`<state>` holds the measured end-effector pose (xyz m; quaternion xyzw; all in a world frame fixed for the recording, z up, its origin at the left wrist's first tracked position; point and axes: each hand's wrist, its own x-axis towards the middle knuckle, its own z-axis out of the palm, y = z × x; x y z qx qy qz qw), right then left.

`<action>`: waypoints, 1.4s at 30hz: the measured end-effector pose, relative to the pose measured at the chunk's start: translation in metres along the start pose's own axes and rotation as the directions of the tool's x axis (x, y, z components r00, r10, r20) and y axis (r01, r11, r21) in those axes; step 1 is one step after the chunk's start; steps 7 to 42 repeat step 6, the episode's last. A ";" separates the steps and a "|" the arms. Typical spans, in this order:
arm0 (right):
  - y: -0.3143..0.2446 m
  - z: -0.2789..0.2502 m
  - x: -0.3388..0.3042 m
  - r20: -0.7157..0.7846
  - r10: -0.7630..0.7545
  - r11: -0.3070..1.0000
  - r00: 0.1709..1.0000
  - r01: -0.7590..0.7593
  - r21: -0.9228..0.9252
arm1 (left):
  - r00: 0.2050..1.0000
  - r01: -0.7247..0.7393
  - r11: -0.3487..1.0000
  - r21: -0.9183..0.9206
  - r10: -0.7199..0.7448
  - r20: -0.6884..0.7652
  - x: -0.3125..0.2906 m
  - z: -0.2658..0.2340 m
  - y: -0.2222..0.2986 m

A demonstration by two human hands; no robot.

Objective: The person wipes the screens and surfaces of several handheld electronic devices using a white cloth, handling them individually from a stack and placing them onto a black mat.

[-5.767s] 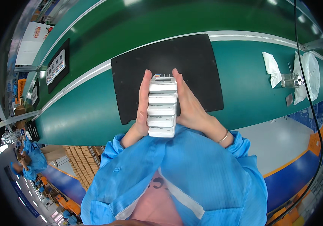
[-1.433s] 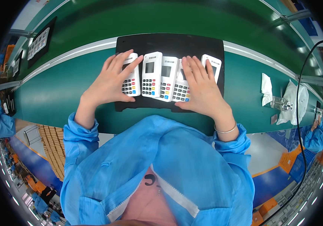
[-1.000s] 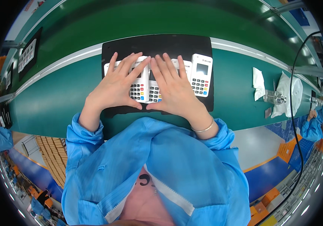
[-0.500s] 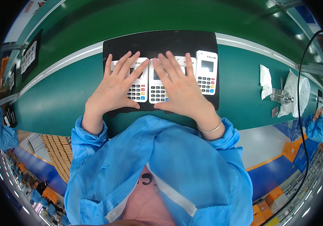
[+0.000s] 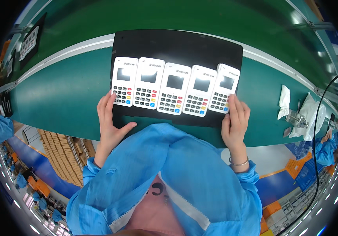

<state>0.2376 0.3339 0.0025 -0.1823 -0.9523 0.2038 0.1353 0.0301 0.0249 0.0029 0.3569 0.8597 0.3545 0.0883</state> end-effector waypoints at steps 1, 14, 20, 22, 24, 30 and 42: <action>-0.004 0.002 0.001 0.022 -0.023 0.999 1.000 0.022 0.043 | 1.000 0.005 1.000 0.002 -0.005 -0.005 0.000 0.000 -0.002; -0.044 0.025 0.013 0.138 -0.074 0.982 0.988 0.048 0.180 | 0.979 0.029 0.892 0.451 0.066 -0.193 -0.009 -0.007 -0.022; -0.044 0.025 0.013 0.138 -0.074 0.982 0.988 0.048 0.180 | 0.979 0.029 0.892 0.451 0.066 -0.193 -0.009 -0.007 -0.022; -0.044 0.025 0.013 0.138 -0.074 0.982 0.988 0.048 0.180 | 0.979 0.029 0.892 0.451 0.066 -0.193 -0.009 -0.007 -0.022; -0.044 0.025 0.013 0.138 -0.074 0.982 0.988 0.048 0.180 | 0.979 0.029 0.892 0.451 0.066 -0.193 -0.009 -0.007 -0.022; -0.044 0.025 0.013 0.138 -0.074 0.982 0.988 0.048 0.180 | 0.979 0.029 0.892 0.451 0.066 -0.193 -0.009 -0.007 -0.022; -0.044 0.025 0.013 0.138 -0.074 0.982 0.988 0.048 0.180 | 0.979 0.029 0.892 0.451 0.066 -0.193 -0.009 -0.007 -0.022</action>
